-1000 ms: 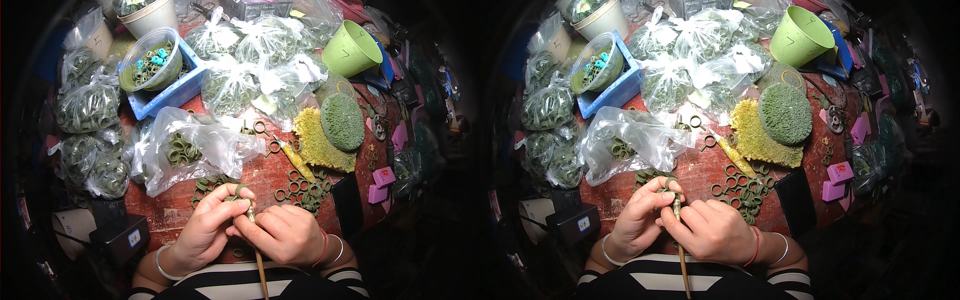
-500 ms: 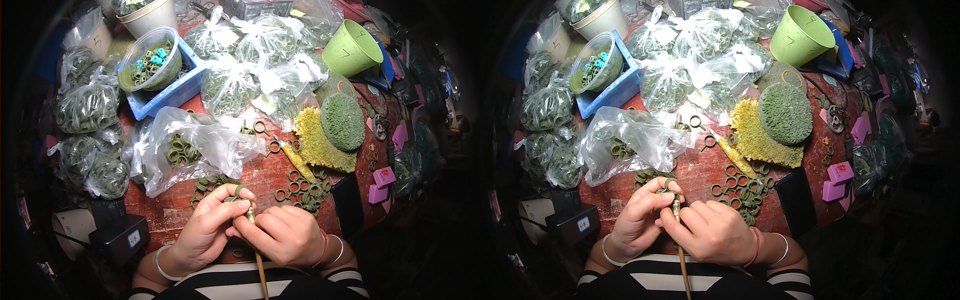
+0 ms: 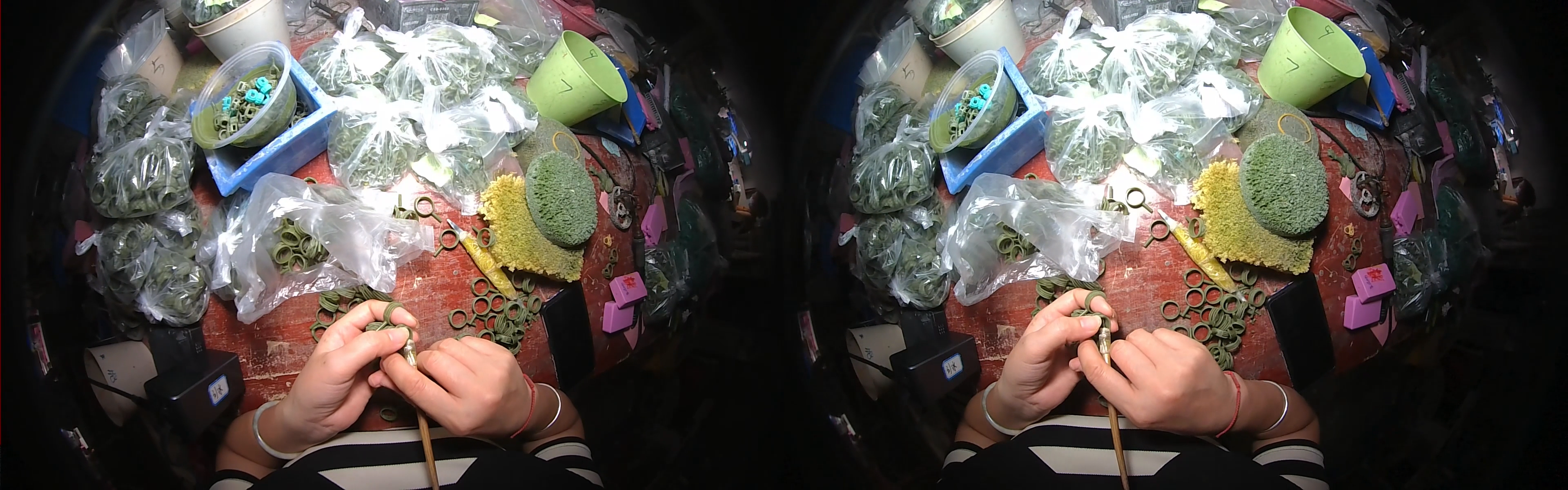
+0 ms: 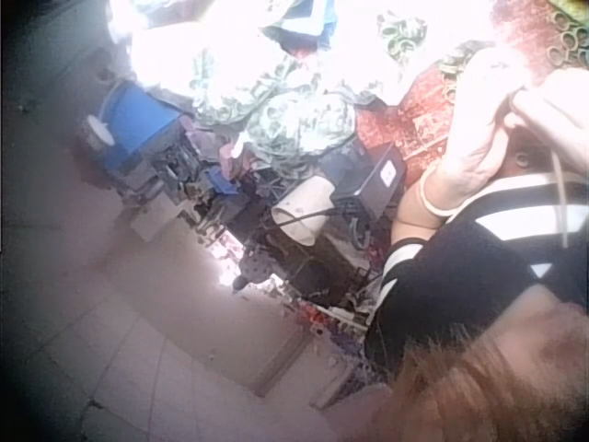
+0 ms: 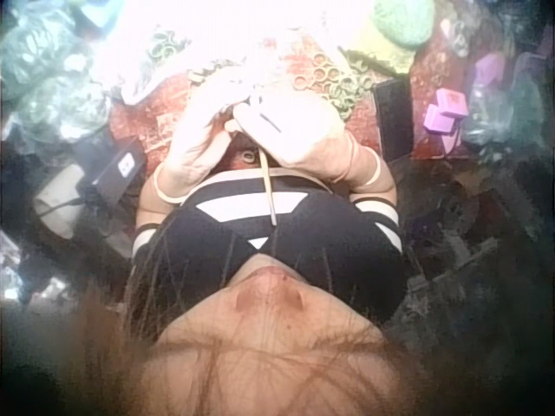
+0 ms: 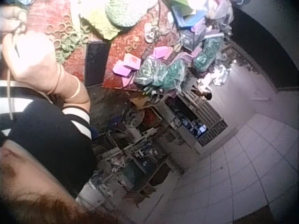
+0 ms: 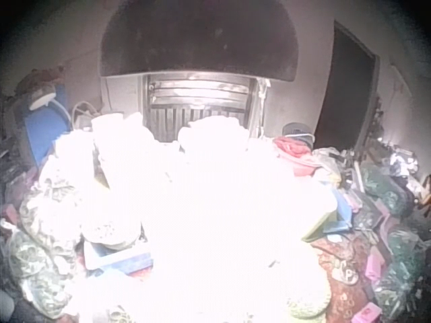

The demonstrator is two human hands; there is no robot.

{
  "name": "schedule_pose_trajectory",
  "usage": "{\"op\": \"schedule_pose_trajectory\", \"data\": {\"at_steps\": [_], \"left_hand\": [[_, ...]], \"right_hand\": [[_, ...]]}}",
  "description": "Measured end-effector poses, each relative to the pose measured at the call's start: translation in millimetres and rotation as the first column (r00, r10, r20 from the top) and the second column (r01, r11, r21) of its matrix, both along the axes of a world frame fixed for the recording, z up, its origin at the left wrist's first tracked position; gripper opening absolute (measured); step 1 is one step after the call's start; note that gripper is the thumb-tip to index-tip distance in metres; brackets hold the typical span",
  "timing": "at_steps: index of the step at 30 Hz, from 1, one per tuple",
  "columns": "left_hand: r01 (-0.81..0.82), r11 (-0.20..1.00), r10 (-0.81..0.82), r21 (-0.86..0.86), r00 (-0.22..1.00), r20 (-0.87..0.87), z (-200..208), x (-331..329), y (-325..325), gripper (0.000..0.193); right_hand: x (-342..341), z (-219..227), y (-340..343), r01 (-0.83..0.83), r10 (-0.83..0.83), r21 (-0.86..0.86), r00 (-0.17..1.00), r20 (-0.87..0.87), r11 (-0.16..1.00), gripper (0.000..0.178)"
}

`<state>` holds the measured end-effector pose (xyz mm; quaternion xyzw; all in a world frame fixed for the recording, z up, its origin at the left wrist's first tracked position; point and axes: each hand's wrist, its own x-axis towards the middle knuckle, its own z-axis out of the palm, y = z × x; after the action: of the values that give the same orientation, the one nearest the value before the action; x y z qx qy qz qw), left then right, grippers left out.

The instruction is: The person uses a wooden-handled tool to carve or shape small green wax-like ring objects, working through a pile of the items on a cluttered table.

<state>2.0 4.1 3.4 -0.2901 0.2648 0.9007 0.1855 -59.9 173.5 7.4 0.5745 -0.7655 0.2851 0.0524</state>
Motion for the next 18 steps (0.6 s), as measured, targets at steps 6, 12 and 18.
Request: {"op": "schedule_pose_trajectory", "data": {"at_steps": [6, 12, 18], "left_hand": [[0.000, 1.000, 0.000, -0.002, 1.000, 0.011, 1.5, -0.6, 0.2, 0.017], [0.002, 1.000, -0.002, -0.004, 1.000, -0.006, -2.0, 0.8, -0.1, 0.016], [-0.001, 1.000, 0.001, 0.003, 1.000, -0.010, -1.9, 0.3, -0.2, 0.016]], "right_hand": [[0.6, -1.6, 1.1, -0.001, 0.001, 0.011, 1.000, -0.001, 1.000, 0.031], [0.4, -2.3, 0.6, -0.002, 0.002, 0.006, 1.000, -0.008, 1.000, 0.032], [0.2, -0.7, 0.5, -0.004, 0.004, 0.030, 1.000, -0.006, 1.000, 0.032]]}}
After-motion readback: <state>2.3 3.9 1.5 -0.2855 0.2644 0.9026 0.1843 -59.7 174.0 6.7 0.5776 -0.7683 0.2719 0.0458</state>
